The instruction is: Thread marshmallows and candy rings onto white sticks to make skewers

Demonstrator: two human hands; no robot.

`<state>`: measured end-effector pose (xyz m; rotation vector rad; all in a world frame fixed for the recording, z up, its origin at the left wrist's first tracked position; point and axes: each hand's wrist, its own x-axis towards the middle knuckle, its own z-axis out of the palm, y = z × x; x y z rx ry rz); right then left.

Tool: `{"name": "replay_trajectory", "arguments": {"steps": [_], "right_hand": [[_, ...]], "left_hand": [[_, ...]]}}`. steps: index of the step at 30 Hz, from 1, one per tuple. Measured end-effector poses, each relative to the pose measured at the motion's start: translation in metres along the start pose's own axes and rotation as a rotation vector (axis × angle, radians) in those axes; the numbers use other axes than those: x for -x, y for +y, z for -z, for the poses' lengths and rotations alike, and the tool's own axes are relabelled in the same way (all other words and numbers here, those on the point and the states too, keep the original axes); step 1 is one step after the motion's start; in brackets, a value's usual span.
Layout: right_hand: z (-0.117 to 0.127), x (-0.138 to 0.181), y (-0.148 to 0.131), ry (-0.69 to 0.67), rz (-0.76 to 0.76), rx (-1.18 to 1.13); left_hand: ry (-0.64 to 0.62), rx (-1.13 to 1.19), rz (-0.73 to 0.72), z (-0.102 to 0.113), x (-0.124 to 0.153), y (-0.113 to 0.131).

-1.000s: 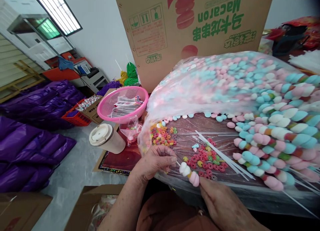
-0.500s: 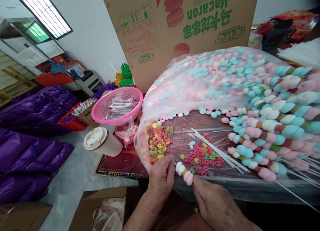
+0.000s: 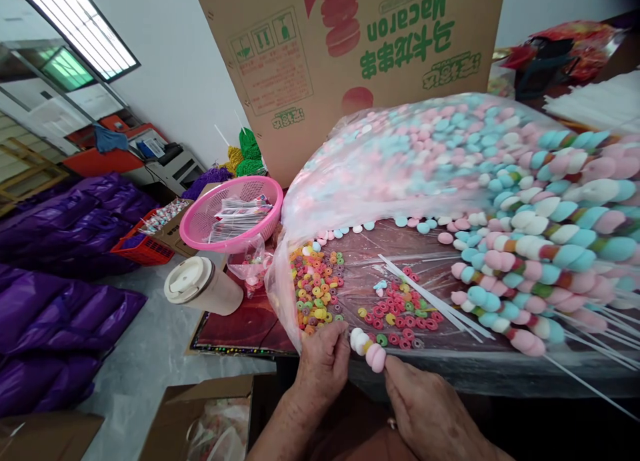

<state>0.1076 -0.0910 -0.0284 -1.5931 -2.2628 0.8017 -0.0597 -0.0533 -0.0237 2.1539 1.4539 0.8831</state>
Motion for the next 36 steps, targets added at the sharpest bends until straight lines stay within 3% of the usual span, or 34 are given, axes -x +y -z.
{"name": "replay_trajectory", "arguments": {"steps": [5, 9, 11, 13, 16, 18, 21, 24, 27, 32, 36], "right_hand": [[-0.003, -0.001, -0.002, -0.045, -0.038, 0.054], [0.003, -0.006, 0.006, 0.112, -0.034, -0.109], [0.009, -0.009, 0.012, 0.222, -0.047, -0.188], [0.013, -0.01, 0.018, 0.269, -0.074, -0.204], [0.014, -0.008, 0.022, 0.211, -0.078, -0.184], [0.013, -0.005, 0.022, 0.156, -0.075, -0.163], [0.014, -0.002, 0.02, 0.085, -0.081, -0.15], [0.016, -0.003, 0.015, 0.008, -0.069, -0.143], [0.018, -0.006, 0.01, -0.027, -0.063, -0.1], [0.02, -0.003, 0.011, 0.001, -0.017, -0.103], [0.019, -0.003, 0.014, 0.048, -0.009, -0.167]], "left_hand": [[-0.002, 0.119, 0.025, -0.01, 0.006, 0.011], [0.005, 0.17, 0.054, 0.001, 0.001, 0.012], [0.044, 0.085, 0.146, 0.012, -0.008, 0.01], [-0.034, -0.11, 0.222, 0.019, -0.018, 0.009], [-0.259, -0.421, 0.264, 0.019, -0.031, 0.007], [-0.268, -0.458, 0.297, 0.015, -0.035, 0.004], [-0.175, -0.106, 0.399, 0.014, -0.035, -0.001], [-0.14, 0.432, 0.636, 0.019, -0.031, -0.001], [-0.099, 0.752, 0.776, 0.023, -0.029, 0.004], [-0.036, 0.962, 0.793, 0.02, -0.035, 0.005], [-0.043, 0.855, 0.662, 0.016, -0.041, 0.004]]}}
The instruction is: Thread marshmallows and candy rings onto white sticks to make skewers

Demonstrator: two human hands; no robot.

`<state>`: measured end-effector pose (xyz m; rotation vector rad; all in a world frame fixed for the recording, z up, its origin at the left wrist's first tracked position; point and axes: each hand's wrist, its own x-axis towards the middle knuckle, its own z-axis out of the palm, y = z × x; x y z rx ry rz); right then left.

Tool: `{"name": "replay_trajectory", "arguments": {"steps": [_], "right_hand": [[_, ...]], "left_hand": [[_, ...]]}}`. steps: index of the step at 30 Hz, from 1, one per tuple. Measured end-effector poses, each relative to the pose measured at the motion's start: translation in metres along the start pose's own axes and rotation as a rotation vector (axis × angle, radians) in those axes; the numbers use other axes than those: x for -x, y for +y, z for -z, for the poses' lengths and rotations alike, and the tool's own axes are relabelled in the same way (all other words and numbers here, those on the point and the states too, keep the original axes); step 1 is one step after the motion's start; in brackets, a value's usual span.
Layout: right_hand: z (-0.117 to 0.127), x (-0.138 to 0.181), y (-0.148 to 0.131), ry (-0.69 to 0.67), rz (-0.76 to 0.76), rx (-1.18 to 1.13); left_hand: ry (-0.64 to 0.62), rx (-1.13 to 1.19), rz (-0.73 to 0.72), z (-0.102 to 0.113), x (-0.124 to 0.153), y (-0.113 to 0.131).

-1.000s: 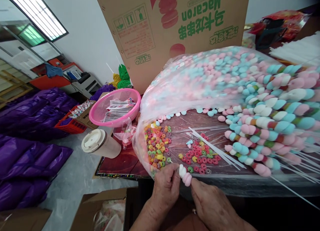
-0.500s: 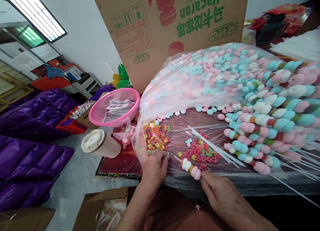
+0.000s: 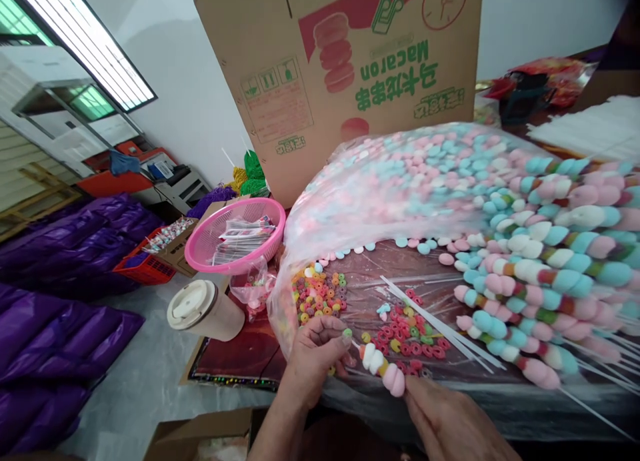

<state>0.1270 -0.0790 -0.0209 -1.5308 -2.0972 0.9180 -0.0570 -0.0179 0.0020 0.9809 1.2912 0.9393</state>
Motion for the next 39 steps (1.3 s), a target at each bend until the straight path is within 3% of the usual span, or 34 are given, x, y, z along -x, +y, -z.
{"name": "replay_trajectory", "arguments": {"steps": [3, 5, 7, 9, 12, 16, 20, 23, 28, 32, 37, 39], "right_hand": [[-0.001, -0.008, 0.003, 0.044, 0.024, -0.076], [0.001, -0.018, 0.006, 0.104, 0.042, -0.132], [0.008, -0.032, 0.011, 0.188, 0.033, -0.174], [0.018, -0.053, 0.015, 0.28, 0.0, -0.202], [0.03, -0.1, 0.02, 0.411, -0.035, -0.253], [0.028, -0.175, 0.023, 0.449, -0.017, -0.236], [0.019, -0.231, 0.023, 0.389, 0.012, -0.179], [0.015, -0.252, 0.021, 0.317, 0.023, -0.129], [0.014, -0.252, 0.026, 0.286, -0.08, -0.051], [0.028, -0.238, 0.03, 0.304, -0.136, -0.058], [0.042, -0.191, 0.015, 0.317, -0.06, -0.237], [0.039, -0.165, 0.005, 0.329, -0.033, -0.361]], "left_hand": [[-0.008, -0.362, -0.352, -0.006, 0.006, 0.004], [-0.081, -0.597, -0.586, -0.009, 0.01, 0.011], [-0.169, -0.742, -0.695, -0.01, 0.003, 0.02], [-0.135, -0.874, -0.651, -0.009, -0.021, 0.031], [0.185, -1.252, -0.314, -0.007, -0.08, 0.049], [0.253, -1.348, -0.213, -0.013, -0.146, 0.058], [0.212, -1.39, -0.279, -0.017, -0.158, 0.047], [0.183, -1.404, -0.32, -0.011, -0.153, 0.038], [0.134, -1.351, -0.343, -0.009, -0.157, 0.034], [0.119, -1.243, -0.371, -0.015, -0.156, 0.038], [0.157, -1.039, -0.398, -0.014, -0.127, 0.037], [0.146, -0.78, -0.345, -0.017, -0.107, 0.032]]}}
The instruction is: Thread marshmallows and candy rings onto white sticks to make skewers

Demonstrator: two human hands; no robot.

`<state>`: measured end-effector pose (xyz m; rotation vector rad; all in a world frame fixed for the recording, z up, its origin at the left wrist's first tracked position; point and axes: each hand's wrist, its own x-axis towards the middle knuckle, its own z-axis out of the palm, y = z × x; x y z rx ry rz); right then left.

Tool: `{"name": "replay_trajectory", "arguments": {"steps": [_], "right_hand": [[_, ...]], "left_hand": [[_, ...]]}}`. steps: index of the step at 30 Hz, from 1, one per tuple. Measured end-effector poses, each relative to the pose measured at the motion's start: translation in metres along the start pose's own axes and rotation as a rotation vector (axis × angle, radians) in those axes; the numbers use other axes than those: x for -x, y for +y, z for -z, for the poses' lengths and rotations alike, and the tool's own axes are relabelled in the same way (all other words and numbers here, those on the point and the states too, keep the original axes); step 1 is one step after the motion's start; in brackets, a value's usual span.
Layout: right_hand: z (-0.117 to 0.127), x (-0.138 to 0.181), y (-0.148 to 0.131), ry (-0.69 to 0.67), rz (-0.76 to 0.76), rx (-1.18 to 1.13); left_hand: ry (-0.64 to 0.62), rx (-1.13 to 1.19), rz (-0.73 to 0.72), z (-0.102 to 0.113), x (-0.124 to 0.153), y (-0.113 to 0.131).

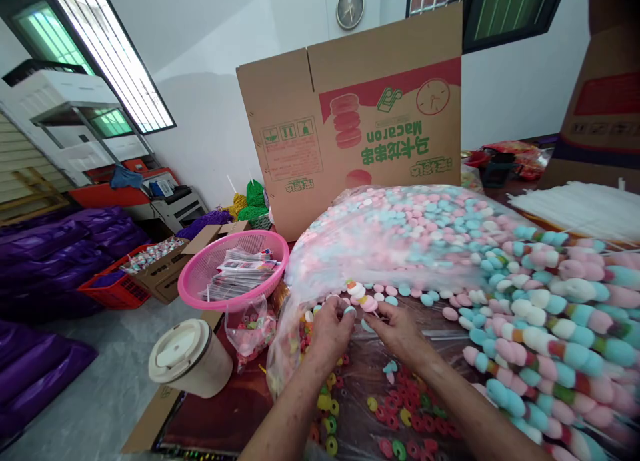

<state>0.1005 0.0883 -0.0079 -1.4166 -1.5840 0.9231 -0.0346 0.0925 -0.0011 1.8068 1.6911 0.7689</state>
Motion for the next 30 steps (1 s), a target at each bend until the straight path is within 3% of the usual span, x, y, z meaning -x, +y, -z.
{"name": "replay_trajectory", "arguments": {"steps": [4, 6, 12, 16, 19, 25, 30], "right_hand": [[-0.001, 0.046, -0.011, 0.057, -0.033, -0.215], [0.001, 0.06, -0.012, 0.094, -0.028, -0.277], [0.007, 0.08, -0.006, 0.21, 0.001, -0.336], [0.008, 0.084, -0.007, 0.251, -0.025, -0.345], [0.021, 0.091, -0.015, 0.2, -0.038, -0.337], [0.071, 0.132, -0.018, -0.15, 0.037, 0.092], [0.076, 0.156, -0.007, -0.04, 0.126, 0.315]], "left_hand": [[-0.058, 0.822, 0.235, -0.008, 0.045, 0.02], [-0.063, 0.995, 0.24, -0.012, 0.062, 0.031], [-0.071, 0.963, 0.084, -0.017, 0.092, 0.045], [-0.126, 1.063, 0.123, -0.017, 0.1, 0.051], [-0.065, 1.089, 0.206, -0.016, 0.1, 0.052], [-0.027, 1.267, 0.358, -0.006, 0.091, 0.043], [-0.028, 1.282, 0.346, -0.007, 0.089, 0.043]]}}
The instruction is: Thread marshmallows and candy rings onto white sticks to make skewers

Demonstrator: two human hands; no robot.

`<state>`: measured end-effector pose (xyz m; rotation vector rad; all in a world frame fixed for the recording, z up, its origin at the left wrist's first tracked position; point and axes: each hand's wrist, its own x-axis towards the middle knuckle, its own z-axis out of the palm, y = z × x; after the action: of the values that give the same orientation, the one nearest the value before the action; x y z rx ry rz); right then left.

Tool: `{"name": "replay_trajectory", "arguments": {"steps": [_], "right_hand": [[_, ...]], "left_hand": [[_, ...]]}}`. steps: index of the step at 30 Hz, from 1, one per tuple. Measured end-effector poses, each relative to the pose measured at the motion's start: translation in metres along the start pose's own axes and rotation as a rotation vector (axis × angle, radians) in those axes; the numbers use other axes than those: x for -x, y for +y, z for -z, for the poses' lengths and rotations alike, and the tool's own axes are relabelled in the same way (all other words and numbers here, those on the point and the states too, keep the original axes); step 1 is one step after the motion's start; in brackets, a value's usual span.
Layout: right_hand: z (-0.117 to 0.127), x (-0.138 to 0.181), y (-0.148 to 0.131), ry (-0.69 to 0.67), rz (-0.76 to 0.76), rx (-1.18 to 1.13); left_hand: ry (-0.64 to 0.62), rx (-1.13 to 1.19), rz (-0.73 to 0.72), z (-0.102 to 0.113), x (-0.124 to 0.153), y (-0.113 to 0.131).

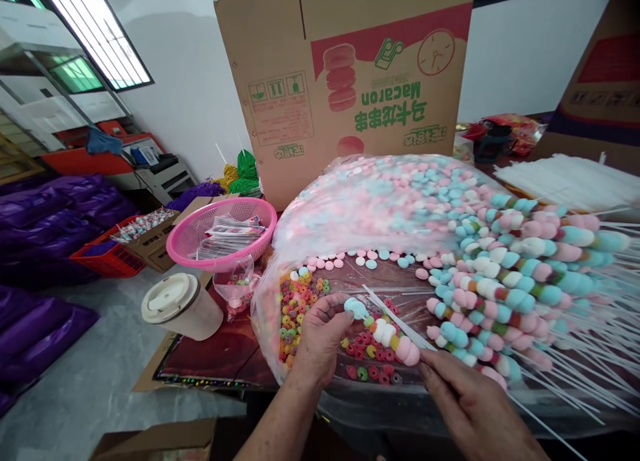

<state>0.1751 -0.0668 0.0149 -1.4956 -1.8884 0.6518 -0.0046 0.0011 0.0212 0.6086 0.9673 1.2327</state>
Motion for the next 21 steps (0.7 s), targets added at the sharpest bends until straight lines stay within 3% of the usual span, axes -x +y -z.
{"name": "replay_trajectory", "arguments": {"steps": [5, 13, 21], "right_hand": [[-0.009, -0.002, 0.002, 0.082, 0.062, 0.181], [-0.015, 0.003, 0.006, 0.104, 0.088, 0.362], [-0.024, 0.004, 0.012, 0.121, 0.147, 0.428]], "left_hand": [[0.041, -0.123, -0.097, 0.0, 0.003, -0.003], [0.099, -0.319, -0.235, 0.005, 0.001, -0.013], [0.042, -0.35, -0.289, 0.002, 0.007, -0.015]]}}
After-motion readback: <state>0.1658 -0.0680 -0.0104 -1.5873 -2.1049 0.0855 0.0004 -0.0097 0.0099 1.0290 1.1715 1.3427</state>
